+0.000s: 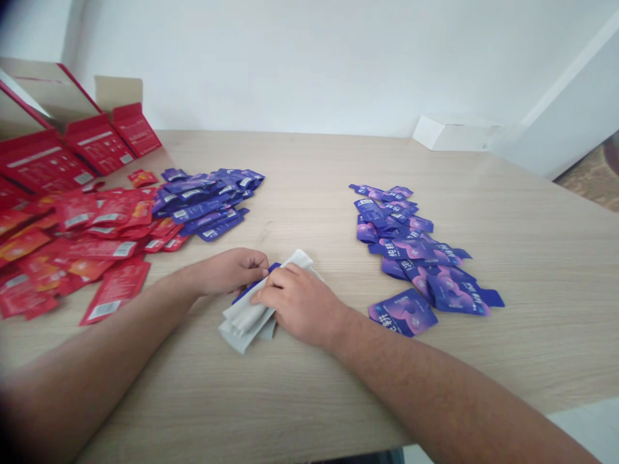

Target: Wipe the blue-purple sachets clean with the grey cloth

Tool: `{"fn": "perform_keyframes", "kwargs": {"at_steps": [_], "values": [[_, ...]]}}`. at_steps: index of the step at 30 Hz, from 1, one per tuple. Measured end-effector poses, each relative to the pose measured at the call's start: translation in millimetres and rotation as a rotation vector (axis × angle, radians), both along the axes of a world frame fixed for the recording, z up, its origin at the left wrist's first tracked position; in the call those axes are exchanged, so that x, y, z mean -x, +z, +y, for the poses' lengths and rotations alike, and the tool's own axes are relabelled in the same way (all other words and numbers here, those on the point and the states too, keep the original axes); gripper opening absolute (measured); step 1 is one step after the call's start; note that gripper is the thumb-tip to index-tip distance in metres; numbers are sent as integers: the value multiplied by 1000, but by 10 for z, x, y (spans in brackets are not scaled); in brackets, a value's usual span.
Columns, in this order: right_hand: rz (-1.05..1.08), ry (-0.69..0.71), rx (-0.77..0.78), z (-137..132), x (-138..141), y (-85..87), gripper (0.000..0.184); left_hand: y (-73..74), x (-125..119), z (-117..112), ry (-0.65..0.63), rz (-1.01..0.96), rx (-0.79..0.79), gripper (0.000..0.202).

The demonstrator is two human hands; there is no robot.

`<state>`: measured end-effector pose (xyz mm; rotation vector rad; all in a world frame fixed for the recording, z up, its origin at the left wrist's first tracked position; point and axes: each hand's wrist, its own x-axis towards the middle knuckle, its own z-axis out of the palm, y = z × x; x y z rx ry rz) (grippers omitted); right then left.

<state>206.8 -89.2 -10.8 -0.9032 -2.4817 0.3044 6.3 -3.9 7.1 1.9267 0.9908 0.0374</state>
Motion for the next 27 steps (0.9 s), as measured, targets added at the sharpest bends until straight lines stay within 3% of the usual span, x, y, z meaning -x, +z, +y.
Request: {"fn": "perform_keyframes", "kwargs": {"at_steps": [4, 10, 16, 22, 27], "values": [[25, -178, 7, 45, -34, -10, 37, -3, -1, 0, 29, 11, -12, 25], [30, 36, -3, -23, 32, -9, 33, -28, 13, 12, -9, -9, 5, 27], [62, -145, 4, 27, -3, -38, 39, -26, 15, 12, 15, 4, -15, 27], [39, 23, -2, -17, 41, -16, 34, -16, 10, 10, -14, -2, 9, 28], [65, -111, -3, 21, 15, -25, 41, -12, 14, 13, 2, 19, -56, 29]]}}
